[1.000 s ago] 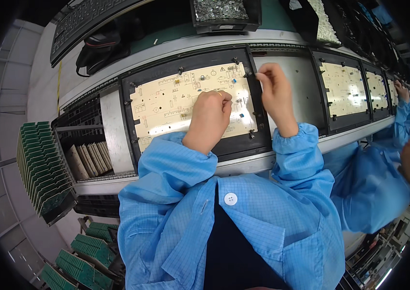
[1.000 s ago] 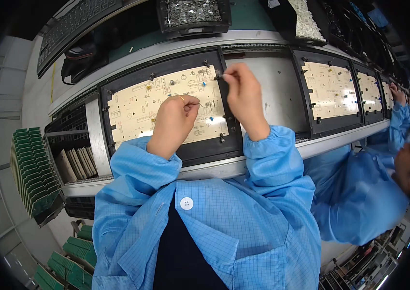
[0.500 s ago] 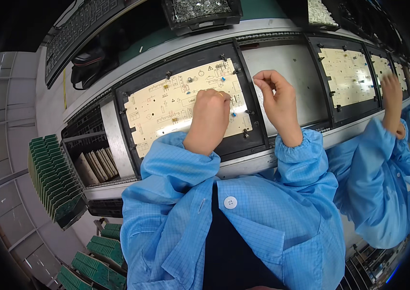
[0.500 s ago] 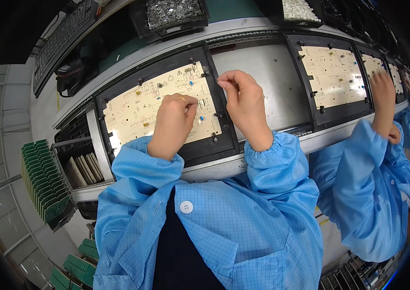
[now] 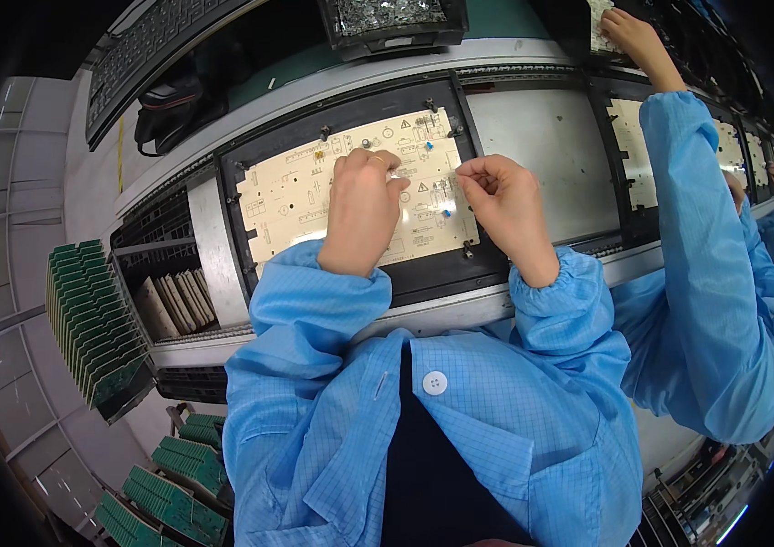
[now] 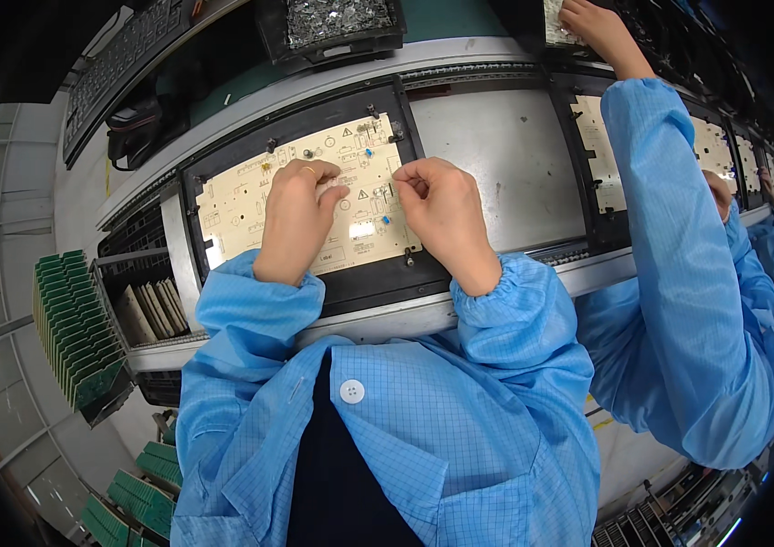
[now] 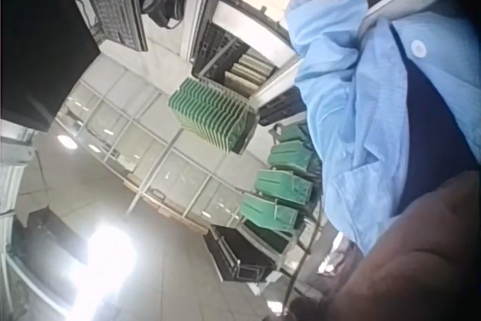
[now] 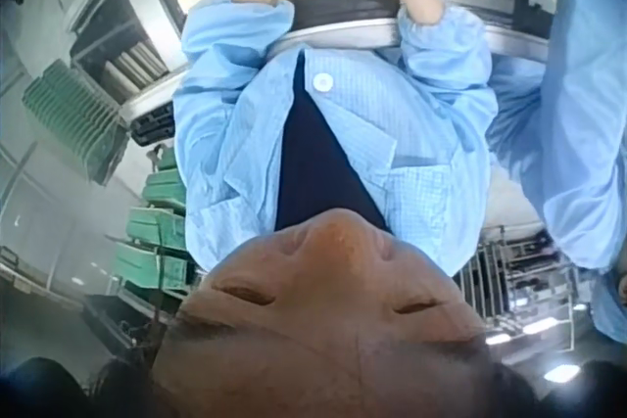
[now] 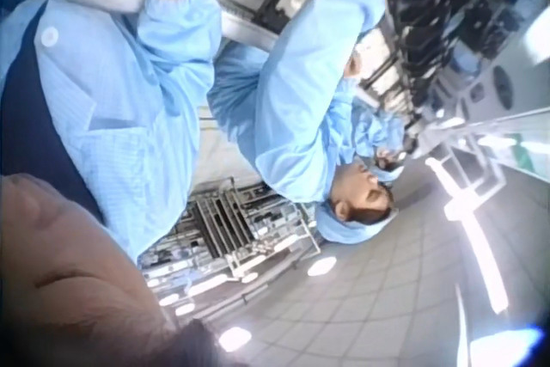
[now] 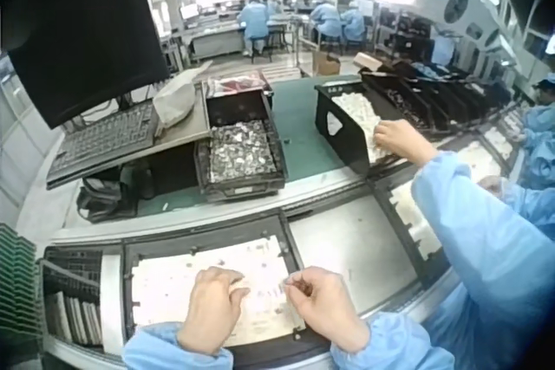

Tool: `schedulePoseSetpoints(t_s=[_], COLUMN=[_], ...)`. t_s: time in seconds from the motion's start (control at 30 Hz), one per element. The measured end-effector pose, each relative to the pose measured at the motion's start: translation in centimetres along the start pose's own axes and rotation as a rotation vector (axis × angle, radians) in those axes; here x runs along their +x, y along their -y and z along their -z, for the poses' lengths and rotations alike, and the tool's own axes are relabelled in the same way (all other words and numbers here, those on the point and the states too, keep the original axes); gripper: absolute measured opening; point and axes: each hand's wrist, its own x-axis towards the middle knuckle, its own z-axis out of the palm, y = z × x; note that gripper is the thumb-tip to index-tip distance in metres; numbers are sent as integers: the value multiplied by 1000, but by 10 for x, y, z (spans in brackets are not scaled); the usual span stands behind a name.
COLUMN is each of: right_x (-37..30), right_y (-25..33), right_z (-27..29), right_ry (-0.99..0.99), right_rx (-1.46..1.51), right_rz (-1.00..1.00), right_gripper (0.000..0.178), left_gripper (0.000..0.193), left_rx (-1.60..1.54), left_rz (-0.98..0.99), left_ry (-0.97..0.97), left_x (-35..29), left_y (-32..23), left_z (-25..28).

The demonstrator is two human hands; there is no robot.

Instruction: Placing components and applying stickers to circuit boards on an assembly line.

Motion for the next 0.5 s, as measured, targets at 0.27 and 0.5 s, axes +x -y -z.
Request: schedulePoseSetpoints(t_s=[0.27,0.5], right_x=[4,6], right_y=[9,13], right_z=[-4,-11], right_ry=[-21,-46], right_rx=[-123,-269], right_rz=[-8,-28], right_gripper=[12,13], left_gripper=[10,12], left_rx=[-32,-40], left_rz=[79,108], left_ry=[19,-64], left_x=[2,-2], left_y=[5,9], left_z=[-5,-12])
